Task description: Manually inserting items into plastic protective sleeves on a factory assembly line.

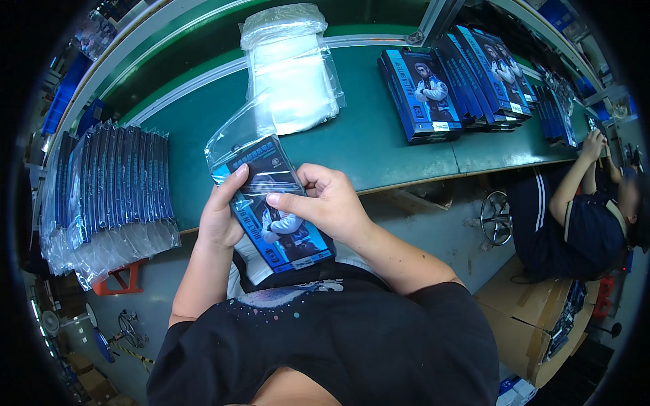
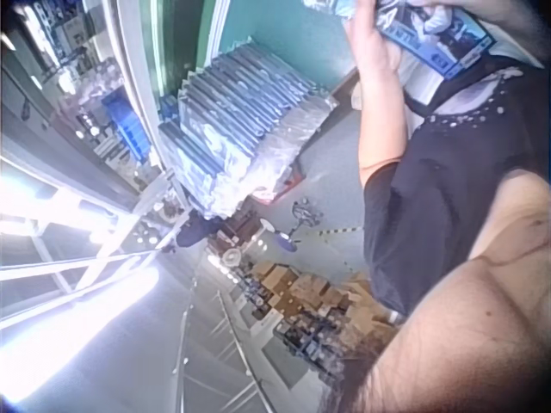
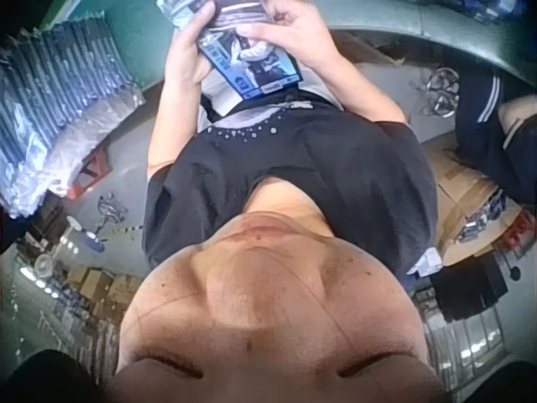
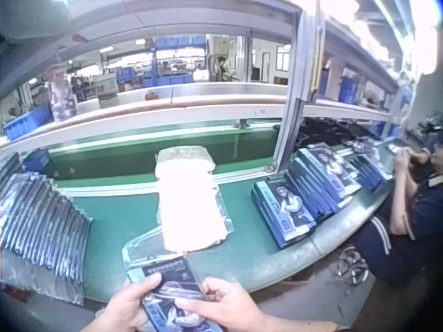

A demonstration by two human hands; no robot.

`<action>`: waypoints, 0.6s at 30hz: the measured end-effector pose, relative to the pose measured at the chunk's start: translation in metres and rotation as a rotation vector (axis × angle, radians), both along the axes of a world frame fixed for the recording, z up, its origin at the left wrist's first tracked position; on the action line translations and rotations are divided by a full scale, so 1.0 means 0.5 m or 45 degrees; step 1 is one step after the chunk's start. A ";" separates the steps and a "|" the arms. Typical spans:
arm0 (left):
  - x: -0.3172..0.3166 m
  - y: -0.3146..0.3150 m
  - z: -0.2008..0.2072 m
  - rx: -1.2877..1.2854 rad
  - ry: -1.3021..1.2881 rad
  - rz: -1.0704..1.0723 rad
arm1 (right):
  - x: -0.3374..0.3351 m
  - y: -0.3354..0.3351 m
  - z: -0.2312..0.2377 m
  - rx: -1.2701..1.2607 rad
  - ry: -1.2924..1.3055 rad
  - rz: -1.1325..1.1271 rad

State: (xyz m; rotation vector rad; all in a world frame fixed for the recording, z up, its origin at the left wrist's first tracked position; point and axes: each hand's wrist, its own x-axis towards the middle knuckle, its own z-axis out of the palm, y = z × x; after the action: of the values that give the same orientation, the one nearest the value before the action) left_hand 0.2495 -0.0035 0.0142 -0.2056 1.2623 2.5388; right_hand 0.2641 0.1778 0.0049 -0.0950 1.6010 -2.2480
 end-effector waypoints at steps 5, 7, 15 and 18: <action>-0.049 -0.050 0.032 0.337 -0.034 0.001 | -0.001 0.041 0.047 0.420 0.388 0.466; -0.045 -0.038 0.048 0.313 -0.026 0.029 | -0.004 0.044 0.052 0.438 0.344 0.363; 0.037 0.015 0.058 0.041 0.310 -0.677 | -0.022 0.060 0.110 0.302 1.408 -0.577; 0.013 0.003 0.061 0.066 0.255 -0.653 | -0.011 0.062 0.147 0.360 1.452 -0.559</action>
State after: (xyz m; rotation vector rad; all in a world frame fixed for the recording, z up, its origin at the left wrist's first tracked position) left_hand 0.2562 -0.0018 0.0448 0.3498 1.1346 2.1762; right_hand 0.2585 0.2087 0.0784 -1.2374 2.6773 -2.3530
